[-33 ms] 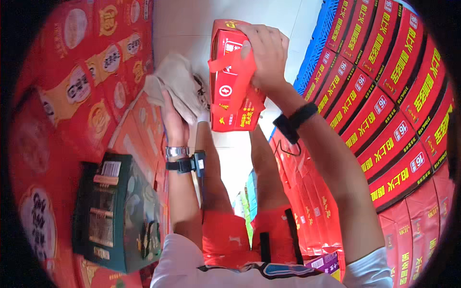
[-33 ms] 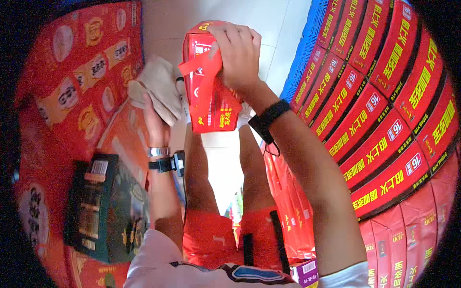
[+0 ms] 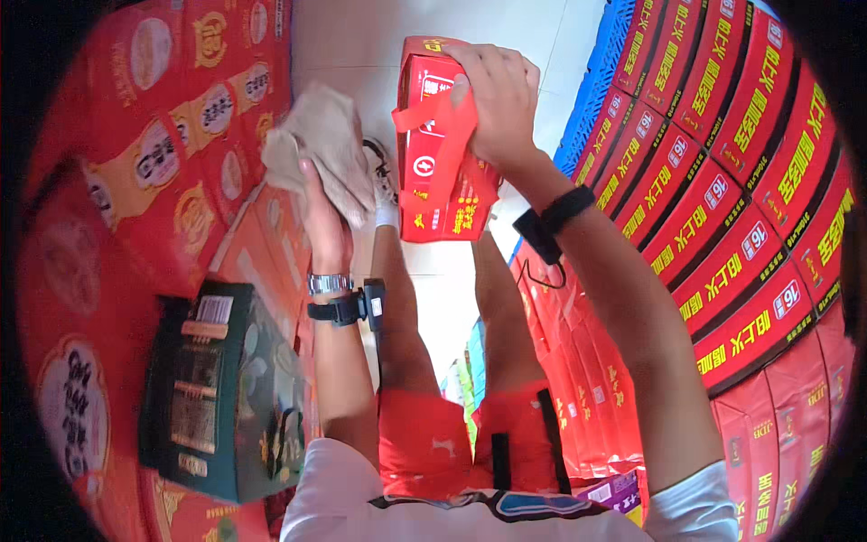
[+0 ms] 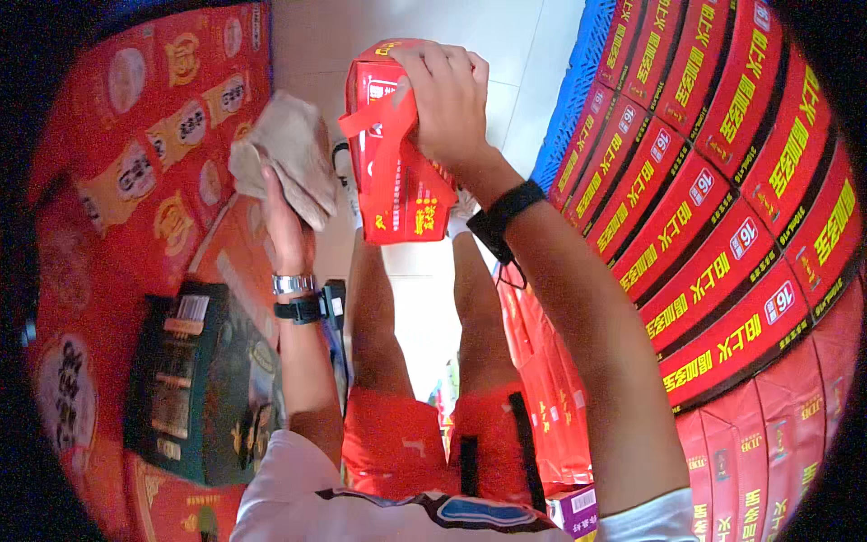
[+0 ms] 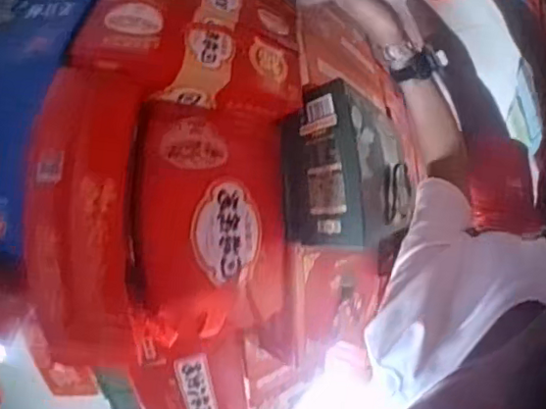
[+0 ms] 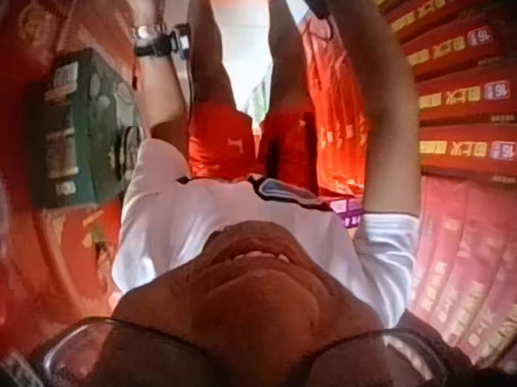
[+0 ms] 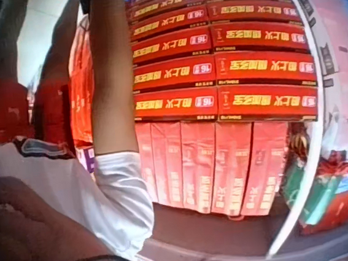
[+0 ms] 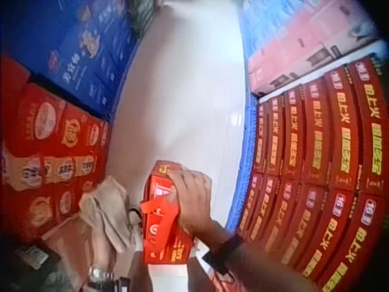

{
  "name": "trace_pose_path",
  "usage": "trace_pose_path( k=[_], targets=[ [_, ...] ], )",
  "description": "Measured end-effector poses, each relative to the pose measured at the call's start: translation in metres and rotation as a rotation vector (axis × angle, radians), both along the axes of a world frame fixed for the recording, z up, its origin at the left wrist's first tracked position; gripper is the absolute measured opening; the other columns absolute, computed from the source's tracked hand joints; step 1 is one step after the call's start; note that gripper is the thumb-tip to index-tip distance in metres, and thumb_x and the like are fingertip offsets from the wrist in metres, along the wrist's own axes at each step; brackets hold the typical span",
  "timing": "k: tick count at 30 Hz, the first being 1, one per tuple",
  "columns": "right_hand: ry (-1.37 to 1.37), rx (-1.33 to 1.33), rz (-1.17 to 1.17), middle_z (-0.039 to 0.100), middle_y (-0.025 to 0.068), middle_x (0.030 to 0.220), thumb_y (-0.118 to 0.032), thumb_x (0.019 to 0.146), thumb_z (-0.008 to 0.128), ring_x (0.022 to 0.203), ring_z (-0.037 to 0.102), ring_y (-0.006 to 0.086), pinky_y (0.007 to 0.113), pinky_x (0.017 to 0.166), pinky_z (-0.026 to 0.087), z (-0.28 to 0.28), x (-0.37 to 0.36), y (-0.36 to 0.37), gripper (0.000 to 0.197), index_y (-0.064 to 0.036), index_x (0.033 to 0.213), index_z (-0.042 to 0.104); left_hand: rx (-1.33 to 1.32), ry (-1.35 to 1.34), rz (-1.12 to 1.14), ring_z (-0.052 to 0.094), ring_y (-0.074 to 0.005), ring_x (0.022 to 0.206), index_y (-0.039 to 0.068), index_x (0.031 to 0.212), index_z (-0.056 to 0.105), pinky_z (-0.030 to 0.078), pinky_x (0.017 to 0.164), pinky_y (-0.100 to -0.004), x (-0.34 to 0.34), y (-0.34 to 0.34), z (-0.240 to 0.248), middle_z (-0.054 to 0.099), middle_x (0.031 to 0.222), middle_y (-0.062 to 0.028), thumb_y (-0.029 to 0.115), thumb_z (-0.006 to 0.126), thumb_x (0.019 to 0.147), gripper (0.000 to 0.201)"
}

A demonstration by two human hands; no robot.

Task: The person wipes down red and pink product boxes using a cloth while walking through a storage or retail area.

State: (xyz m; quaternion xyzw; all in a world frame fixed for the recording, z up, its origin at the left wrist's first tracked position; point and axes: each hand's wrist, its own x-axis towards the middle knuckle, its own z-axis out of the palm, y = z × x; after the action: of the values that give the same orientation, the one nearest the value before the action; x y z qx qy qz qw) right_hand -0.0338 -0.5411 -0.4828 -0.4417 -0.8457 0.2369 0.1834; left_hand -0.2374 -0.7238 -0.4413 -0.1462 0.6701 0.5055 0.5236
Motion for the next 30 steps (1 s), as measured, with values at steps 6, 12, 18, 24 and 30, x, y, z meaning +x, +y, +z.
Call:
trace_pose_path(
  k=[6, 12, 18, 24, 30],
  targets=[
    [-0.228, -0.181, 0.082, 0.049, 0.0173, 0.162, -0.025, 0.095, 0.071, 0.156, 0.038, 0.0428, 0.063, 0.129, 0.026, 0.068, 0.03, 0.0, 0.076, -0.016, 0.167, 0.045, 0.214, 0.484, -0.325, 0.063, -0.014, 0.114, -0.001, 0.147, 0.064, 0.053, 0.099, -0.0328, 0.01, 0.111, 0.117, 0.069, 0.13, -0.0064, 0.049, 0.056, 0.118, 0.058],
    [-0.107, -0.439, 0.107, 0.025, 0.0211, 0.181, -0.021, 0.084, 0.08, 0.167, 0.022, 0.0489, 0.065, 0.135, 0.017, 0.15, 0.122, -0.039, 0.103, -0.0145, 0.175, 0.033, 0.401, 0.551, -0.657, 0.068, -0.0143, 0.099, -0.003, 0.132, 0.07, 0.055, 0.09, -0.0343, 0.085, 0.143, 0.167, 0.075, 0.113, -0.0061, 0.031, 0.066, 0.115, 0.038],
    [1.002, -1.381, -0.715, 0.034, 0.0148, 0.178, -0.033, 0.104, 0.075, 0.164, 0.034, 0.0303, 0.05, 0.132, 0.032, 0.197, 0.191, -0.081, 0.088, -0.0087, 0.175, 0.029, 0.492, 0.329, -1.188, 0.07, -0.0387, 0.124, 0.0, 0.136, 0.068, 0.057, 0.099, -0.0456, 0.185, 0.107, 0.169, 0.072, 0.127, -0.0263, 0.021, 0.08, 0.097, 0.046],
    [0.987, -1.519, -1.16, 0.076, 0.0045, 0.116, -0.029, 0.104, 0.079, 0.106, 0.075, 0.0161, 0.031, 0.086, 0.063, 0.181, 0.25, -0.112, 0.034, -0.0066, 0.128, 0.07, 0.72, 0.288, -1.588, 0.063, -0.04, 0.14, 0.001, 0.151, 0.061, 0.051, 0.116, -0.0474, 0.224, 0.066, 0.196, 0.062, 0.154, -0.0256, 0.022, 0.081, 0.098, 0.061],
    [0.944, -1.233, -1.282, 0.075, 0.0064, 0.12, -0.022, 0.103, 0.08, 0.11, 0.075, 0.0194, 0.035, 0.089, 0.063, 0.169, 0.285, -0.127, 0.037, -0.007, 0.134, 0.068, 0.175, 0.873, -0.962, 0.066, -0.0297, 0.133, -0.003, 0.156, 0.053, 0.051, 0.115, -0.041, 0.135, 0.066, 0.141, 0.066, 0.149, -0.0186, 0.024, 0.088, 0.097, 0.074]
  ],
)
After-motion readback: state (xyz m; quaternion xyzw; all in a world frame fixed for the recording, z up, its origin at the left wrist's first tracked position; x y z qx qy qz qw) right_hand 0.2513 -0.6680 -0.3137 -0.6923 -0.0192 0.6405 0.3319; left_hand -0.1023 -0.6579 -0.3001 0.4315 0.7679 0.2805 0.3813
